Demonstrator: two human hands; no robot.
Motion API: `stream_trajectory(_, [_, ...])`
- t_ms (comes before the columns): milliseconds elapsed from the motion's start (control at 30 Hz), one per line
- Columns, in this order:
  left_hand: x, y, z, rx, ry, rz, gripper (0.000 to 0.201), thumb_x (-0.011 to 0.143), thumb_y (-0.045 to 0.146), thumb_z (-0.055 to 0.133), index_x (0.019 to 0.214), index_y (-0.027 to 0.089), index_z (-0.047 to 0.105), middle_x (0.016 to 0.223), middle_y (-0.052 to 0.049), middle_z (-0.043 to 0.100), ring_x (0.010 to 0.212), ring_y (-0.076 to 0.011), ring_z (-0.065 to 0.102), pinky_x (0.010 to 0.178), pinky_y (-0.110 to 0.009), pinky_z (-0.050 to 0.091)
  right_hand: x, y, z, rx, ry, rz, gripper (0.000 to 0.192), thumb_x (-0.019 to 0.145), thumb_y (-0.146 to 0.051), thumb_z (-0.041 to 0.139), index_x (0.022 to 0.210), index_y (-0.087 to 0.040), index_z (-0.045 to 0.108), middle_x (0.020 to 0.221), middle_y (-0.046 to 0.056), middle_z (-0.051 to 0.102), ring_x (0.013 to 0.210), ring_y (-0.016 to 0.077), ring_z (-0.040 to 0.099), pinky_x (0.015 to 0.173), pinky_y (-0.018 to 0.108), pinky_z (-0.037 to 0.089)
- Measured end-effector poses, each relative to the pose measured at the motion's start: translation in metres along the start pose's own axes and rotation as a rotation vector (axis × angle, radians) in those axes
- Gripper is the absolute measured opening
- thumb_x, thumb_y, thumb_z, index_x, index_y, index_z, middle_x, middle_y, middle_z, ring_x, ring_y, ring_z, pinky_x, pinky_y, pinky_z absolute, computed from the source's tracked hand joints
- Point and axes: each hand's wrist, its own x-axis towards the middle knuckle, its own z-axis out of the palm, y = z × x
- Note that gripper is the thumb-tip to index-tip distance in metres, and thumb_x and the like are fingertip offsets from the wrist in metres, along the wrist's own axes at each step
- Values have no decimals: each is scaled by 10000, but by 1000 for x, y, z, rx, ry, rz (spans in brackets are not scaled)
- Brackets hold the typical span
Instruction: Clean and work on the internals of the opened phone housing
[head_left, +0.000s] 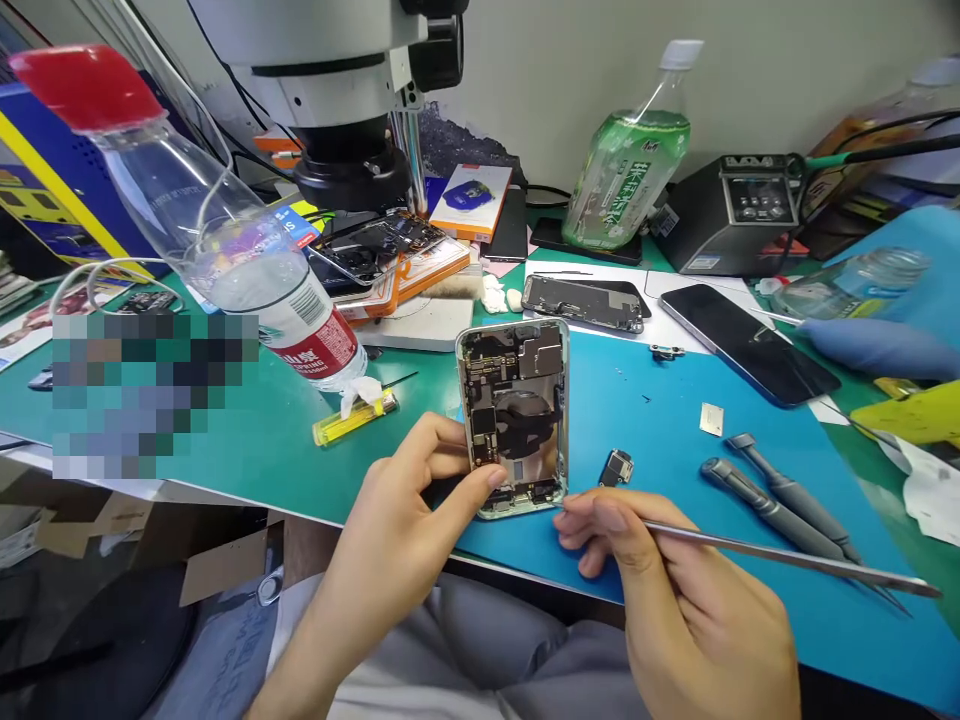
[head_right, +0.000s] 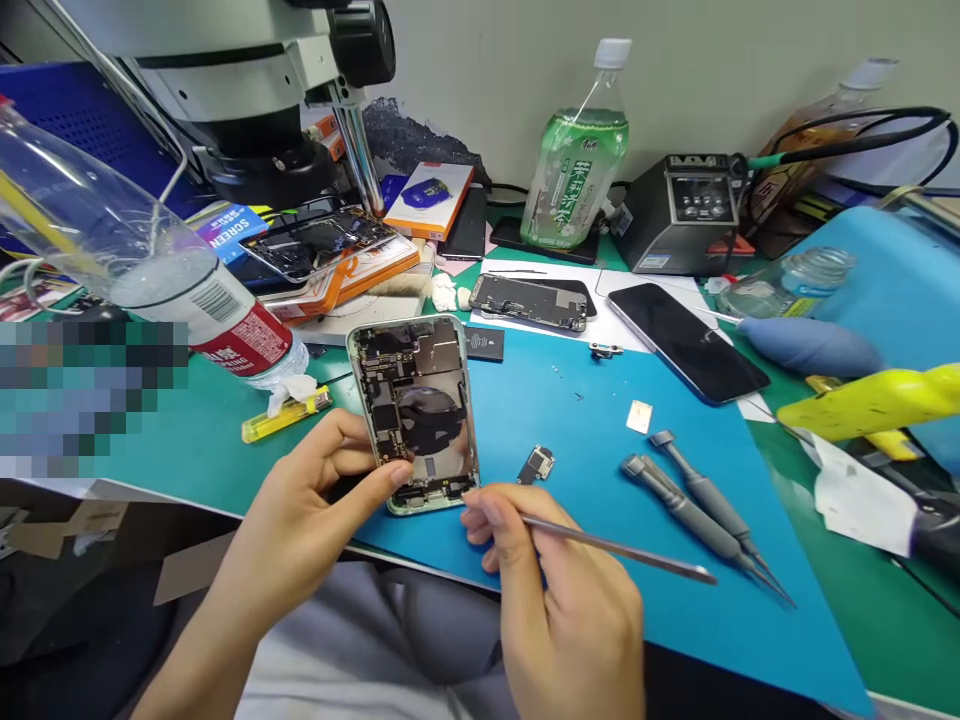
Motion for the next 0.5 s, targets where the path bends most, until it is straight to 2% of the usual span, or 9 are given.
stream_trajectory(67, [0,0,1,-8,8,-11,196,1019,406,685,997,237,587,812,46,772,751,-147,652,660,-225,418,0,0,-1,-2,-32,25,266,1089,-303,577,905,-279,768,877,-39,781,689,90,702,664,176,572])
stream_trajectory(233, [0,0,3,-31,31,5,191,1001,377,716,945,242,593,716,69,737,759,-149,701,661,-208,457,1,1,-3,3,-65,40,267,1089,-335,577,904,-293,764,855,-45,773,669,89,695,625,168,565])
stream_trajectory(500, [-1,1,4,-92,50,38,138,967,291,759,920,252,636,782,88,771,783,-119,765,667,-148,522,5,4,-3,4,-117,21,250,1092,-322,571,937,-303,766,855,-54,771,682,84,708,647,140,583])
